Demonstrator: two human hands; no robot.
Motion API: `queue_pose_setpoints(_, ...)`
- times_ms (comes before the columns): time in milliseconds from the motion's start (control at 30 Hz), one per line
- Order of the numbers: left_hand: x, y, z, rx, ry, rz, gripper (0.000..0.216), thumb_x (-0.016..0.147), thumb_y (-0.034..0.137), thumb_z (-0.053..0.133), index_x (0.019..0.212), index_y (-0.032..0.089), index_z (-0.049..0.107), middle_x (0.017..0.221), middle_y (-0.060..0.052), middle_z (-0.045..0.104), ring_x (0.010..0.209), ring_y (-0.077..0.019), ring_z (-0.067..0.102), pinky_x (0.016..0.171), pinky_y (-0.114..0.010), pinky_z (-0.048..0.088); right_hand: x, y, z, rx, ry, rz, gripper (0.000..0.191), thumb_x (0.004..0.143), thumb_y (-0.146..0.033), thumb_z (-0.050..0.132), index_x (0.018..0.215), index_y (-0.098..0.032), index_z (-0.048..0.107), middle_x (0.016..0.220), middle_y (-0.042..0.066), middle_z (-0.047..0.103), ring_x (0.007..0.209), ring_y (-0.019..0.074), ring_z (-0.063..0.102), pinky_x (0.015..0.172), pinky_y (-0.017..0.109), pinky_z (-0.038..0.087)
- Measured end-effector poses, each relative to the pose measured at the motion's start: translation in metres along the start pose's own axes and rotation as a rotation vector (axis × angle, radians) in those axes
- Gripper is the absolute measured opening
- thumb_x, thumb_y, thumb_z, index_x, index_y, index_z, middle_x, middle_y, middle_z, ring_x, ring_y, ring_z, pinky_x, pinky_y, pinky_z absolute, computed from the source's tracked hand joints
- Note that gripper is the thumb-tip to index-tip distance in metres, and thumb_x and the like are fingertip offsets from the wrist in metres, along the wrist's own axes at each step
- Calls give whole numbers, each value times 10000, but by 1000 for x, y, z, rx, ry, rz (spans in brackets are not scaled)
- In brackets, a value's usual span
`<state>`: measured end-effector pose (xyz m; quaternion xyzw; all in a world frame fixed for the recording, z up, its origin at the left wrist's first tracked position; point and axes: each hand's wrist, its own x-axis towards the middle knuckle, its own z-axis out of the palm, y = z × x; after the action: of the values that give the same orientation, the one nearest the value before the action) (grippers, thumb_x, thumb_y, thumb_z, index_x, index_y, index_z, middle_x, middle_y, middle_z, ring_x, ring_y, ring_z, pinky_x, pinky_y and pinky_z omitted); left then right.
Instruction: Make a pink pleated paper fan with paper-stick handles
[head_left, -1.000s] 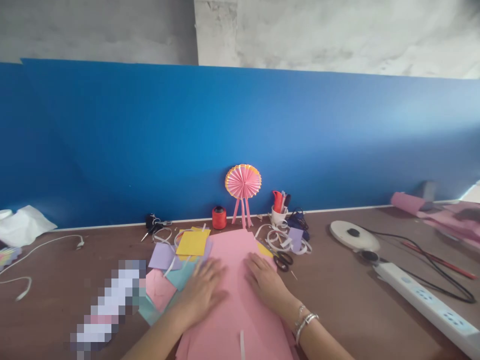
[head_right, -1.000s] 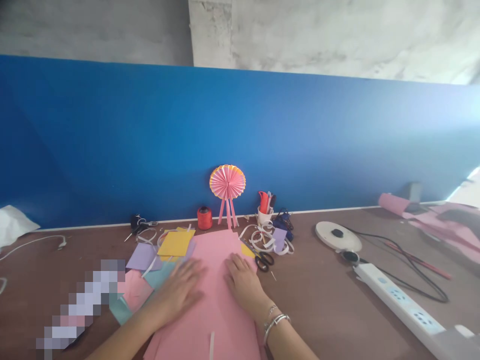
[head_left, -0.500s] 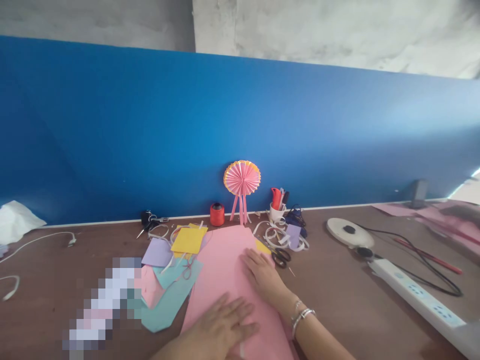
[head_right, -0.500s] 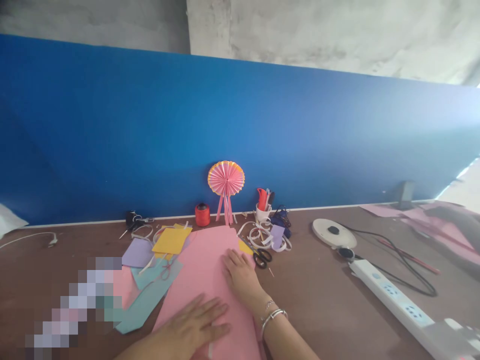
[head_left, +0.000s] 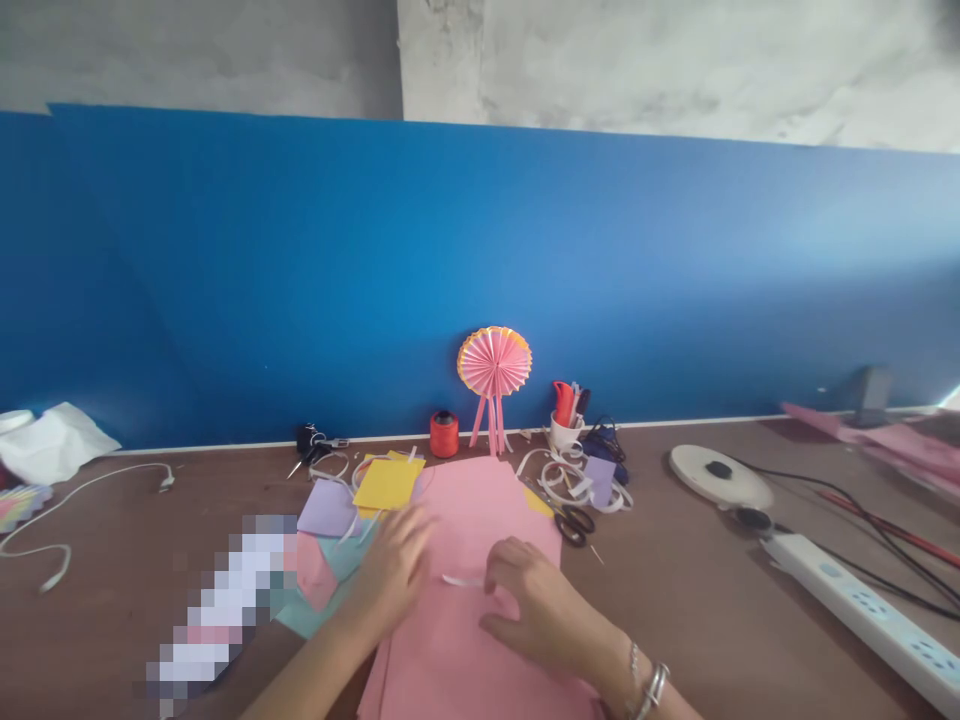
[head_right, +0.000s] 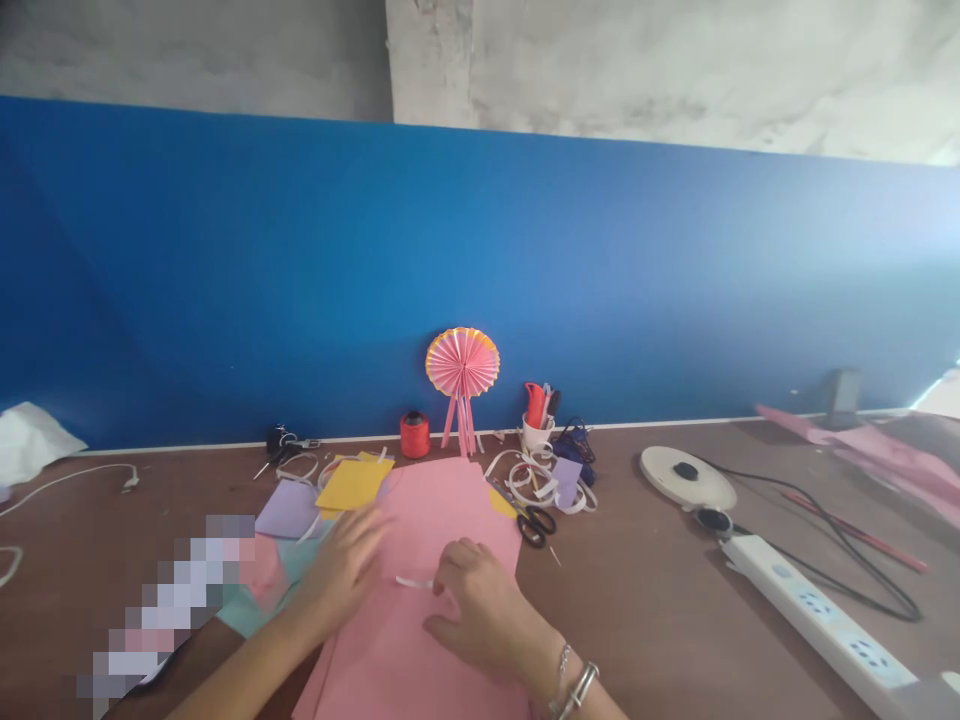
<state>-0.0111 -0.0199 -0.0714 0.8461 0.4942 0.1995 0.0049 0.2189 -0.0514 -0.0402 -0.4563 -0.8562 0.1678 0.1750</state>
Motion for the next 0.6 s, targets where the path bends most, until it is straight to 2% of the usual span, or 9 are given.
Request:
queue_pose_setpoints(67,-1,14,-2,-142,-90,55,302,770,255,563,1066,224,609,1141,-75,601,1087,-252,499,948,-412,378,-1,-3,1,-13,-33,30,151,675,-263,673,800,-186,637,886,52,616,869,211,549,802,330,425)
queue_pose_setpoints(167,-1,26,-1,-189,-147,33,77,763,253,593,821,203,598,929,-30,603,932,-214,515,817,-356,392,-3,-3,-2,28,-124,52,194,635,-285,723,775,-187,632,843,27,607,826,185,554,781,292,431)
queue_pose_setpoints(200,-1,26,0,-175,-138,20,29,783,222,564,778,198,579,897,-22,596,910,-206,511,800,-350,384,-5,-4,-4,59,-151,47,236,618,-308,744,792,-192,636,862,24,609,834,179,561,779,276,437)
queue_pose_setpoints(267,1,21,1,-123,-84,-23,106,816,166,493,733,195,552,871,-22,591,880,-200,510,780,-347,376,-10,-6,-6,105,-191,-23,331,608,-346,760,886,-208,644,970,32,615,912,185,572,811,261,446)
queue_pose_setpoints(333,3,11,0,-46,20,-108,151,835,151,446,730,199,544,858,-34,597,857,-205,514,759,-348,377,-15,-7,1,71,-212,-159,395,688,-328,705,1060,-233,614,1139,57,595,1048,209,555,875,278,439)
queue_pose_setpoints(400,5,-2,-2,51,160,-216,155,849,184,441,738,205,547,845,-49,605,854,-221,518,742,-353,378,-19,-6,20,-51,-193,-293,420,803,-241,579,1220,-248,529,1274,90,549,1165,240,509,926,326,426)
queue_pose_setpoints(433,5,-9,-3,104,221,-268,155,856,209,444,744,207,551,850,-56,611,861,-232,520,737,-359,376,-20,-3,34,-118,-160,-331,413,828,-212,540,1240,-231,513,1286,113,548,1185,264,501,924,352,433)
queue_pose_setpoints(500,4,-19,-6,181,285,-327,176,864,252,443,737,207,557,841,-65,619,849,-245,525,717,-364,379,-22,3,66,-224,-56,-349,328,848,-161,492,1167,-196,562,1258,151,574,1149,294,540,878,373,467)
queue_pose_setpoints(600,4,-26,-6,201,315,-346,148,856,241,444,851,203,586,915,-77,642,891,-264,539,734,-379,398,-22,11,102,-294,4,-344,254,860,-181,481,1086,-179,598,1149,162,644,1042,297,616,834,376,499)
